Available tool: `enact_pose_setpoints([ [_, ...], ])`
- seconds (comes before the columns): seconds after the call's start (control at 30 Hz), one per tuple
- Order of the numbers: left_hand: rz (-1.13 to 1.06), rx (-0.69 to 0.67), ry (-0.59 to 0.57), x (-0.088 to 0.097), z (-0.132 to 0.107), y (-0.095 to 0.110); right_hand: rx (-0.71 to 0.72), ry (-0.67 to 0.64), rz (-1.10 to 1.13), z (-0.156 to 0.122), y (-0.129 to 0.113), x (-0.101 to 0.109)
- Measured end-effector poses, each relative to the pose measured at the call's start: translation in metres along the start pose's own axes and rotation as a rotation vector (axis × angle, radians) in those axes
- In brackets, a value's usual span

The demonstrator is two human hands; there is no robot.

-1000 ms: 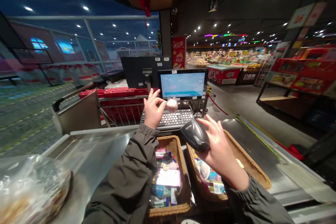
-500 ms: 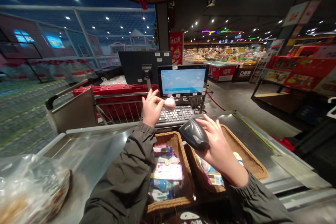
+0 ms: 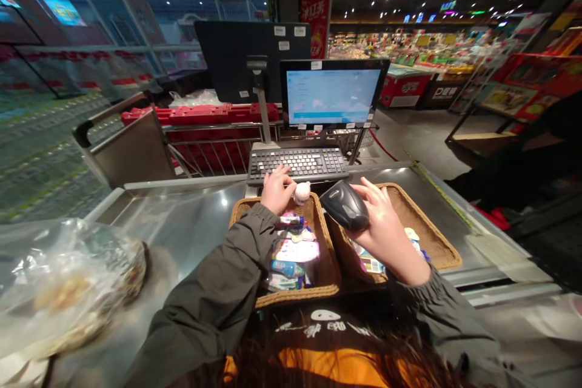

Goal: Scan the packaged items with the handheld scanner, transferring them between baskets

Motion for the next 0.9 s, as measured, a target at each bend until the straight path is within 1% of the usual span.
enact_pose_setpoints([
  [0.17,0.045,0.106,-0.168,-0.047,-0.019,-0.026,-0.039,-0.032,0.016,-0.003,0.003,-0.008],
  [0.27,0.058,0.155,-0.208,-0.070,-0.029,-0.041,-0.062,-0.044,0.026,-0.006,0.005,-0.012],
  [0.37,0.084,0.187,-0.222,-0.087,-0.036,-0.051,-0.086,-0.045,0.030,-0.009,0.008,-0.014],
  [0.53,0.147,0.165,-0.200,-0.102,-0.045,-0.055,-0.105,-0.086,0.039,-0.014,0.013,-0.019],
  [0.63,0.162,0.114,-0.220,-0.111,-0.050,-0.053,-0.111,-0.099,0.044,-0.018,0.017,-0.021],
  [0.73,0.215,0.033,-0.259,-0.118,-0.054,-0.048,-0.119,-0.112,0.051,-0.021,0.022,-0.021],
  [0.83,0.318,-0.039,-0.305,-0.121,-0.054,-0.041,-0.135,-0.115,0.044,-0.025,0.030,-0.019],
  [0.9,0.356,-0.044,-0.319,-0.118,-0.052,-0.036,-0.167,-0.104,0.031,-0.029,0.040,-0.014],
])
Point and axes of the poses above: each hand's wrist, its own z-axis towards the middle knuckle, its own x-axis out of the back of the hand, y = z × x, the point moved 7 cm from there along z, towards the middle knuckle, and after that the axes turned 11 degrees about -x, right-handed, at the moved point
